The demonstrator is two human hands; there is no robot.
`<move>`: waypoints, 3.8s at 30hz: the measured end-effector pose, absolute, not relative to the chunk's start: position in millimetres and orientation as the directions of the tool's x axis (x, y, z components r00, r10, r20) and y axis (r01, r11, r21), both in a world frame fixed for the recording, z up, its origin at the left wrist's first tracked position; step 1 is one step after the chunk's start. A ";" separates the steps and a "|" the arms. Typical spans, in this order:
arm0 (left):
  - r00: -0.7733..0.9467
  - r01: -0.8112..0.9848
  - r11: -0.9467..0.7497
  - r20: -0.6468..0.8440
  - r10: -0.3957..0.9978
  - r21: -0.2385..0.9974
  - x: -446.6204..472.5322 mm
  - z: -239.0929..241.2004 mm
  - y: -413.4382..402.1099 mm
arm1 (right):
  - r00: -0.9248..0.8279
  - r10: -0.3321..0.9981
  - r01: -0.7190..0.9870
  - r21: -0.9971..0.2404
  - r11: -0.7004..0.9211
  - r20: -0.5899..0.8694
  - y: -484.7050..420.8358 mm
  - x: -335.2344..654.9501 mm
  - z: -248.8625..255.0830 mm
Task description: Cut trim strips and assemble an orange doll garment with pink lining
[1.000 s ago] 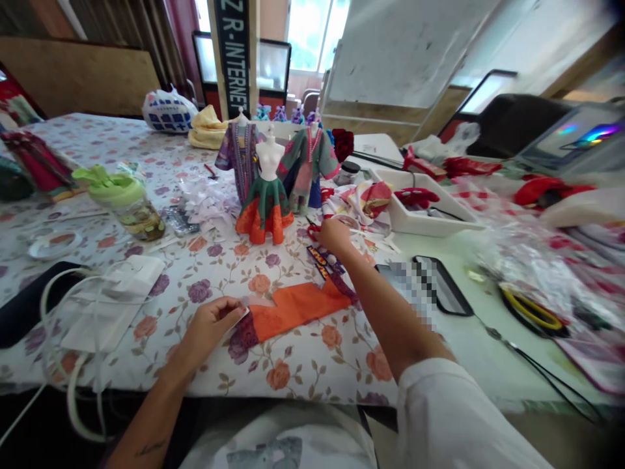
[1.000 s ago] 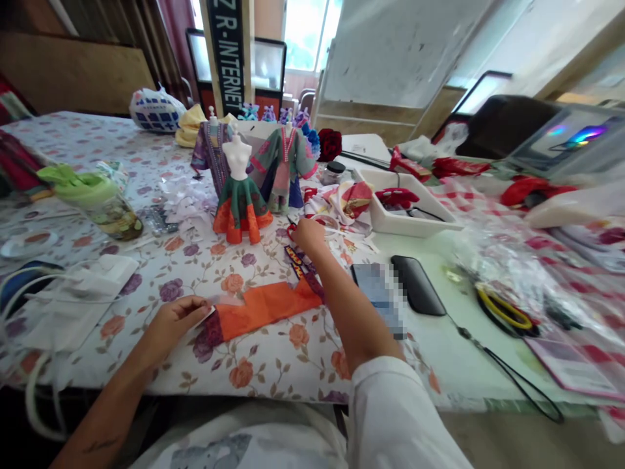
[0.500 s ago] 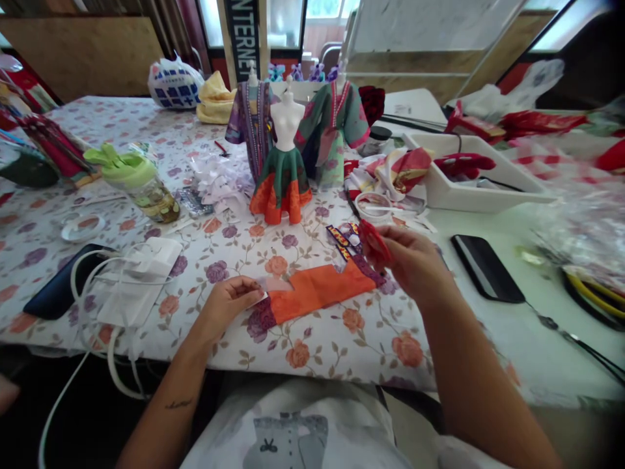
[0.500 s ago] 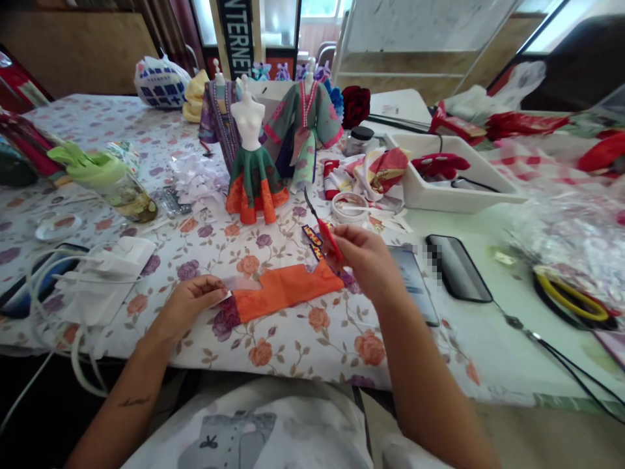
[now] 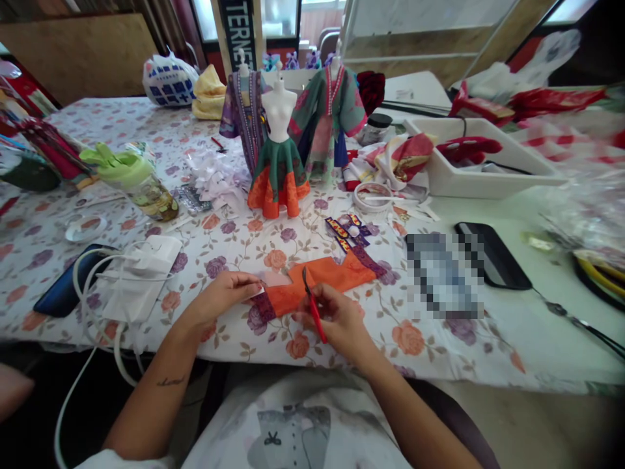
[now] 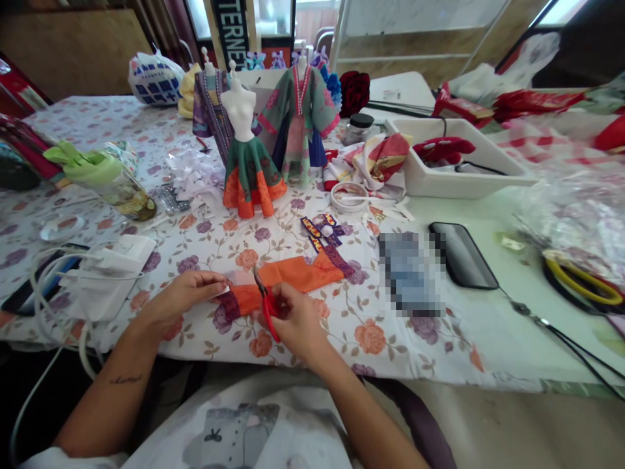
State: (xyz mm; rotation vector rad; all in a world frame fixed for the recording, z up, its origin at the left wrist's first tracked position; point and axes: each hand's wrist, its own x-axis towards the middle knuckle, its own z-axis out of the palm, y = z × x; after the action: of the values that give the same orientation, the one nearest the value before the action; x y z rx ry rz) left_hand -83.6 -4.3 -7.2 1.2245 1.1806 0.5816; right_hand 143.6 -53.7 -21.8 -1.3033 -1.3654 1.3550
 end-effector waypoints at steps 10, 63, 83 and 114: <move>0.410 0.318 0.225 -0.348 0.843 0.921 -85.8 -7.4 4.8 | -0.356 0.931 0.362 -0.906 0.220 0.084 8.1 113.0 -28.3; 0.512 -0.138 0.642 -0.500 0.698 0.755 -72.9 -5.3 6.5 | -0.718 0.651 -0.309 -0.725 -0.615 -0.246 -81.5 141.1 -38.1; 0.522 -0.089 0.575 -0.454 0.722 0.813 -70.5 -3.5 -1.0 | -0.632 0.705 -0.229 -0.791 -0.568 -0.323 -81.1 138.0 -27.8; 0.422 0.048 0.446 -0.423 0.802 0.894 -67.6 -2.5 0.3 | -0.319 0.917 -0.299 -0.892 -0.339 -0.241 -75.9 140.9 -20.4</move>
State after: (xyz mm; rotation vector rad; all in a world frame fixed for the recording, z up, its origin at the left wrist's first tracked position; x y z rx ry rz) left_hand -67.6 0.3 -2.5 1.0091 1.0372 0.5886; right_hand 140.9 -75.9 -20.4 -0.9984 -0.9664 1.7856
